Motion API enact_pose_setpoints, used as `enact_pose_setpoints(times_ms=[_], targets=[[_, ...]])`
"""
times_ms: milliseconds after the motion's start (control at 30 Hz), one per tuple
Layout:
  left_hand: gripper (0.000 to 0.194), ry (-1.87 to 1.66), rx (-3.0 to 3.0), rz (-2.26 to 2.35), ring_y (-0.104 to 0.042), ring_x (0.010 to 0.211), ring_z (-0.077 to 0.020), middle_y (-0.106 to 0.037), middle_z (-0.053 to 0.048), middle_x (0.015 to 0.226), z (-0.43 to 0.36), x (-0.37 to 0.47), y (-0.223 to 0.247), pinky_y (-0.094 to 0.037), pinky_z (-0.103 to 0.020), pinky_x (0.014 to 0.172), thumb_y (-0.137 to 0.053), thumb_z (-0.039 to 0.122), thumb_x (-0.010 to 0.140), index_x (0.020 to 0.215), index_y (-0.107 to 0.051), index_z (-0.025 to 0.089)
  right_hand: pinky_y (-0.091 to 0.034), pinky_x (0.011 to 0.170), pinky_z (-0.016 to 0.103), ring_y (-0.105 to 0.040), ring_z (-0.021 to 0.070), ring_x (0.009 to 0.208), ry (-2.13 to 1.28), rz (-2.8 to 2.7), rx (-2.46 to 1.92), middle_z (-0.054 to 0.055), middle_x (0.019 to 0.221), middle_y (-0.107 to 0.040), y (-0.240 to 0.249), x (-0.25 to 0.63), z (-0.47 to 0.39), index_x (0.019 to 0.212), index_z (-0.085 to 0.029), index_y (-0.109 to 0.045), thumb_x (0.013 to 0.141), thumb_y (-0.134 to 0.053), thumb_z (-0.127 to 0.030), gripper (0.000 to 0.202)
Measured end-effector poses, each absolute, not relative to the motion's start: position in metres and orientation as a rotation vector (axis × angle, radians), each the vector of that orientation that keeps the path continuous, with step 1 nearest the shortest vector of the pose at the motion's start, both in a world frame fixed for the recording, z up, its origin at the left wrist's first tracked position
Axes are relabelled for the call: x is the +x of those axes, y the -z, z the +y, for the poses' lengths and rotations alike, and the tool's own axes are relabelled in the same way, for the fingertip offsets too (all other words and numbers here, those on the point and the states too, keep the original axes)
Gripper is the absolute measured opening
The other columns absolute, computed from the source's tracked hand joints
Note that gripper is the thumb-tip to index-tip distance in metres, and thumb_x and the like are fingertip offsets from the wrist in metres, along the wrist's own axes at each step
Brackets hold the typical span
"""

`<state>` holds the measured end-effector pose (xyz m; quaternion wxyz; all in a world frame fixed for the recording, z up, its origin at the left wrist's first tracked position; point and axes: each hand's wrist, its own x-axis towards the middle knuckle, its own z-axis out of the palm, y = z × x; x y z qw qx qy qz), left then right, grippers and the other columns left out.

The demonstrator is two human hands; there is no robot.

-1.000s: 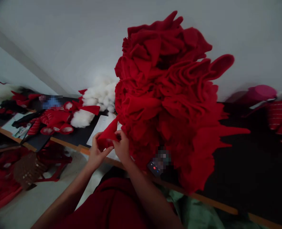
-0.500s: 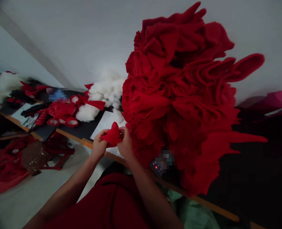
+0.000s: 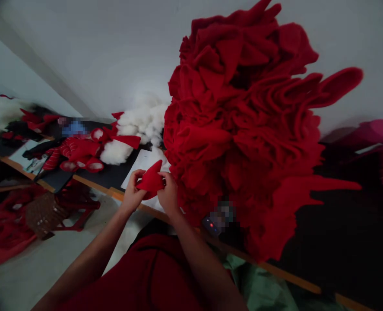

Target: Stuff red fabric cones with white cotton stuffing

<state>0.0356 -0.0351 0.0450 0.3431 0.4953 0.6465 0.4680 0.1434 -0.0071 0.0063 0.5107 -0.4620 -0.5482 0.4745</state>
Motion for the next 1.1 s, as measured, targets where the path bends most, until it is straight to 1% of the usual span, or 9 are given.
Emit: enact_pose_setpoints(times_ms=[167,300,433,600,700,833,933,1000,1100], targets=[[0.029,-1.237,1.399,1.747,-0.049,0.067,-0.0118,-0.055,0.001,0.078,-0.033,0.035,-0.041,-0.038,-0.022,0.062,-0.052,0.010,0.059,0.086,-0.052,0.019,-0.044,0.064,0.026,-0.055,0.0148,0.068,-1.164,-1.389,-1.104,0.001,0.078,-0.060,-0.007,0.142,-0.008,0.084,-0.019,-0.053,0.060,-0.045,-0.010,0.027],[0.024,-1.245,1.454,1.956,-0.047,0.064,-0.0135,-0.054,0.002,0.066,-0.027,0.024,-0.033,-0.035,-0.023,0.061,-0.046,0.004,0.055,0.071,-0.055,0.019,-0.044,0.066,0.027,-0.055,0.0161,0.071,-1.104,-1.322,-1.235,0.001,0.075,-0.059,-0.004,0.142,-0.009,0.080,-0.019,-0.052,0.057,-0.042,-0.009,0.026],[0.026,-1.303,1.253,1.959,-0.049,0.069,-0.0149,-0.055,0.002,0.068,-0.026,0.016,-0.032,-0.037,-0.024,0.067,-0.050,0.004,0.054,0.073,-0.057,0.019,-0.044,0.068,0.027,-0.054,0.0157,0.073,-1.120,-1.262,-1.210,0.001,0.077,-0.059,0.001,0.139,-0.004,0.079,-0.019,-0.053,0.059,-0.040,-0.010,0.025],[0.050,-1.207,0.556,1.121,-0.058,0.088,-0.0209,-0.062,-0.006,0.098,-0.045,0.001,-0.037,-0.044,-0.033,0.079,-0.067,0.027,0.061,0.108,-0.052,0.020,-0.045,0.075,0.027,-0.054,0.0149,0.082,-1.282,-1.066,-1.068,0.002,0.088,-0.058,0.010,0.121,-0.002,0.089,-0.019,-0.053,0.059,-0.043,-0.010,0.033],[0.045,-1.163,0.181,0.942,-0.060,0.089,-0.0224,-0.064,-0.012,0.096,-0.044,-0.010,-0.033,-0.045,-0.036,0.082,-0.057,0.044,0.072,0.103,-0.055,0.012,-0.046,0.076,0.028,-0.055,0.0144,0.080,-1.462,-0.988,-1.031,0.000,0.087,-0.060,0.017,0.102,-0.010,0.090,-0.020,-0.053,0.064,-0.048,-0.014,0.027],[0.023,-1.276,-0.021,1.095,-0.064,0.076,-0.0173,-0.067,-0.007,0.082,-0.022,-0.029,-0.027,-0.050,-0.032,0.074,-0.044,0.030,0.084,0.089,-0.060,0.014,-0.049,0.077,0.032,-0.059,0.0158,0.084,-1.736,-1.239,-0.900,0.001,0.094,-0.062,0.027,0.087,-0.007,0.097,-0.021,-0.055,0.072,-0.050,-0.023,0.026],[0.021,-1.394,-0.116,1.190,-0.063,0.064,-0.0143,-0.066,-0.003,0.071,-0.009,-0.054,-0.029,-0.052,-0.029,0.066,-0.043,0.026,0.085,0.080,-0.060,0.015,-0.049,0.080,0.038,-0.058,0.0200,0.093,-1.513,-1.524,-1.154,0.008,0.105,-0.060,0.036,0.084,0.029,0.105,-0.019,-0.056,0.078,-0.048,-0.026,0.029],[0.019,-1.469,-0.151,1.200,-0.063,0.062,-0.0134,-0.066,-0.002,0.069,-0.004,-0.071,-0.034,-0.052,-0.028,0.065,-0.045,0.025,0.084,0.078,-0.061,0.015,-0.036,0.097,0.042,-0.040,0.0248,0.120,-1.023,-1.714,-1.372,0.014,0.128,-0.045,0.043,0.077,0.064,0.117,-0.017,-0.051,0.080,-0.047,-0.020,0.037],[0.019,-1.483,-0.160,1.157,-0.063,0.066,-0.0147,-0.067,-0.001,0.071,0.002,-0.085,-0.043,-0.052,-0.030,0.069,-0.047,0.027,0.083,0.076,-0.061,0.016,-0.016,0.105,0.053,-0.008,0.0329,0.134,-0.695,-1.987,-1.523,0.007,0.147,-0.016,0.061,0.057,0.111,0.125,-0.024,-0.045,0.077,-0.054,-0.019,0.049]])
